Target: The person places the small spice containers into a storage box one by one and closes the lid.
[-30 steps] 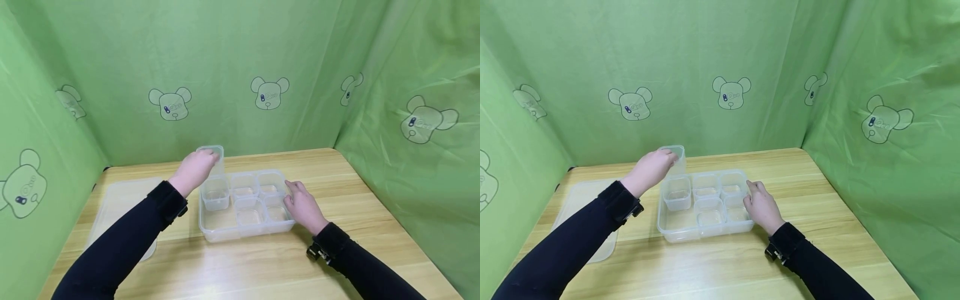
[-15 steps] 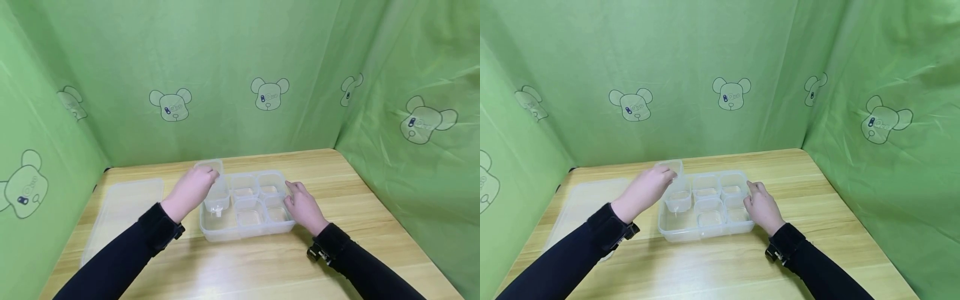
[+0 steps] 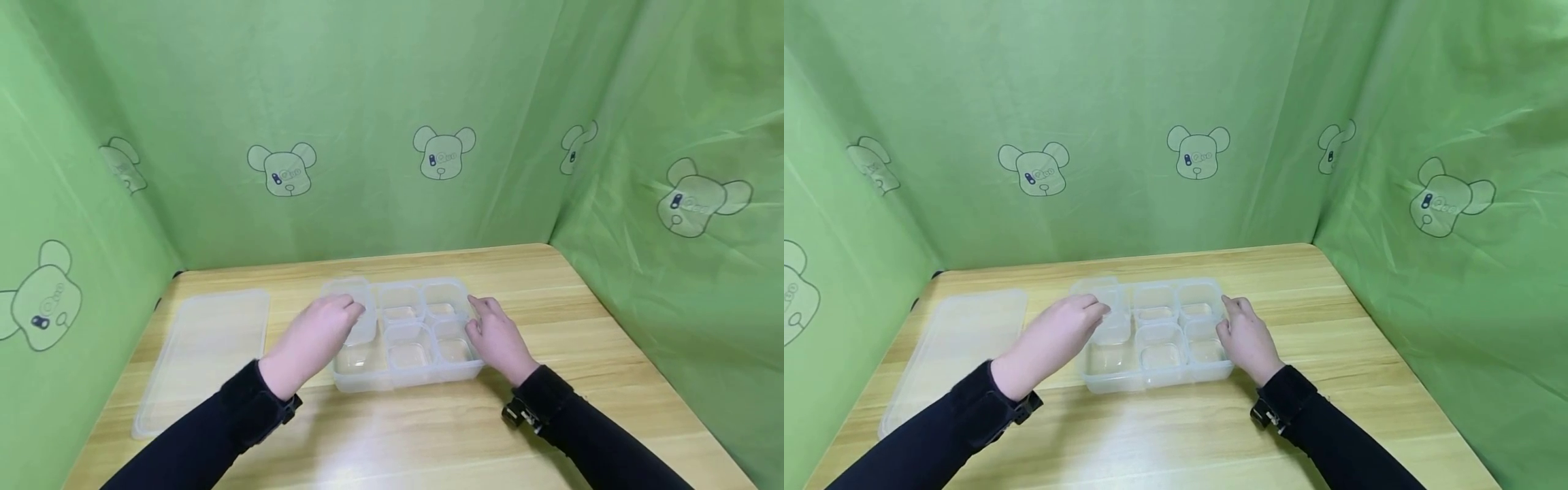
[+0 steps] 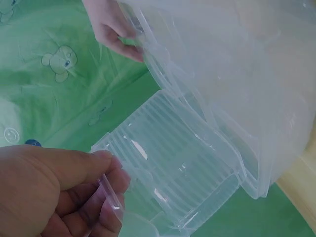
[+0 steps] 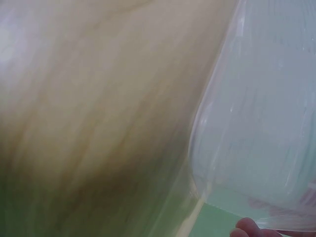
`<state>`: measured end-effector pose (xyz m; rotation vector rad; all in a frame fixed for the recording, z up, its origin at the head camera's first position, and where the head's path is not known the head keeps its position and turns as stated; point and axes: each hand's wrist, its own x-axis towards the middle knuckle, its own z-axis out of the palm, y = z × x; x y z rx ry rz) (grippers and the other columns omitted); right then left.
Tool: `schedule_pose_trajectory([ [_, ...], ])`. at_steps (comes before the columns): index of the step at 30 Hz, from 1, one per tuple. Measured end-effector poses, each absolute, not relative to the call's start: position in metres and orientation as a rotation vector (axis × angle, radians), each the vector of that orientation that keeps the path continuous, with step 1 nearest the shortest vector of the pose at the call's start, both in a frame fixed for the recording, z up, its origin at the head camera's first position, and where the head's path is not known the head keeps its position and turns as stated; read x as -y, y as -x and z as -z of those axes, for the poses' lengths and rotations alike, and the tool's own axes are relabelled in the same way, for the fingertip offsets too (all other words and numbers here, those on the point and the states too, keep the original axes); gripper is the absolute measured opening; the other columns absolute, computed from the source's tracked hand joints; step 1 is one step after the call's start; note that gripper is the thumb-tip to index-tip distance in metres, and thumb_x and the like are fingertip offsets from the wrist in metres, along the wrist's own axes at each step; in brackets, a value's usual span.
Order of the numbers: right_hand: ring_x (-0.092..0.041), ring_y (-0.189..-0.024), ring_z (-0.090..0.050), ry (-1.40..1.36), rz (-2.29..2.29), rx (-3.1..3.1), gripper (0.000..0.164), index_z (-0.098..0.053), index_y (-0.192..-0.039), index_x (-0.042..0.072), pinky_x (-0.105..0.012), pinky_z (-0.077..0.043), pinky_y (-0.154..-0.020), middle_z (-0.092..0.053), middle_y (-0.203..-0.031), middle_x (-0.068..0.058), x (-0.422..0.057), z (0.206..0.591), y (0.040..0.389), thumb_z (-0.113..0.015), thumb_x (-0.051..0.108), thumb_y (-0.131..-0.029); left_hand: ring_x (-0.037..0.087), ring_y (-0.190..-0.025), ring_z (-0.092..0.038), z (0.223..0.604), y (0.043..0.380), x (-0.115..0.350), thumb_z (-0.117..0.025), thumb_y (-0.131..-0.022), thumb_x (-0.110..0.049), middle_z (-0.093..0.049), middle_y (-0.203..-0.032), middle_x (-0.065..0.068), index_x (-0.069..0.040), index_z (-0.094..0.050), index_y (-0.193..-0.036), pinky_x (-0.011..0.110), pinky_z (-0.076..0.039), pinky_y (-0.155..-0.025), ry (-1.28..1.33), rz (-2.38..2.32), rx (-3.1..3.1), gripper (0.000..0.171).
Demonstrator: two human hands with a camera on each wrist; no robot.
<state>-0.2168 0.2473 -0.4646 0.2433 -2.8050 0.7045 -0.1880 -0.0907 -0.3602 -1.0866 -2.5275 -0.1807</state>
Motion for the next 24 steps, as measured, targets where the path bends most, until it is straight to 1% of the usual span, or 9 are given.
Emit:
schedule_pose_trajectory([
  [5,-0.014,-0.06,-0.048,-0.249,-0.711,2.795,0.051,-0.044,-0.145,-0.006,-0.03,-0.045,-0.054,-0.053,-0.126,-0.023,-0.247,0.464,0.216,-0.053,0.012,-0.098,0.021,-0.086,-0.067,0.364,0.175,0.089,-0.069,-0.088,0.008,-0.068,-0.093,0.006,-0.002,-0.07,-0.106,0.033,-0.057,-0.08,1.105,0.138,2.494,0.021],
  [10,-0.014,-0.059,-0.048,-0.248,-0.706,2.787,0.052,-0.045,-0.145,-0.006,-0.029,-0.044,-0.053,-0.053,-0.125,-0.022,-0.247,0.464,0.216,-0.053,0.013,-0.098,0.019,-0.085,-0.067,0.367,0.166,0.086,-0.07,-0.087,0.007,-0.069,-0.095,0.006,-0.003,-0.071,-0.107,0.031,-0.057,-0.078,1.13,0.116,2.481,0.023],
  [20,-0.013,-0.058,-0.047,-0.249,-0.723,2.798,0.052,-0.043,-0.146,-0.006,-0.028,-0.044,-0.052,-0.052,-0.127,-0.023,-0.246,0.464,0.216,-0.053,0.013,-0.098,0.018,-0.084,-0.066,0.378,0.162,0.083,-0.07,-0.086,0.007,-0.069,-0.093,0.006,-0.003,-0.07,-0.105,0.029,-0.057,-0.078,1.154,0.109,2.489,0.022],
  [24,-0.013,-0.059,-0.048,-0.255,-0.725,2.788,0.052,-0.043,-0.145,-0.007,-0.028,-0.044,-0.052,-0.052,-0.127,-0.023,-0.247,0.464,0.216,-0.053,0.013,-0.098,0.018,-0.085,-0.067,0.382,0.161,0.082,-0.07,-0.086,0.007,-0.069,-0.095,0.006,-0.003,-0.07,-0.106,0.029,-0.057,-0.078,1.158,0.104,2.495,0.023],
])
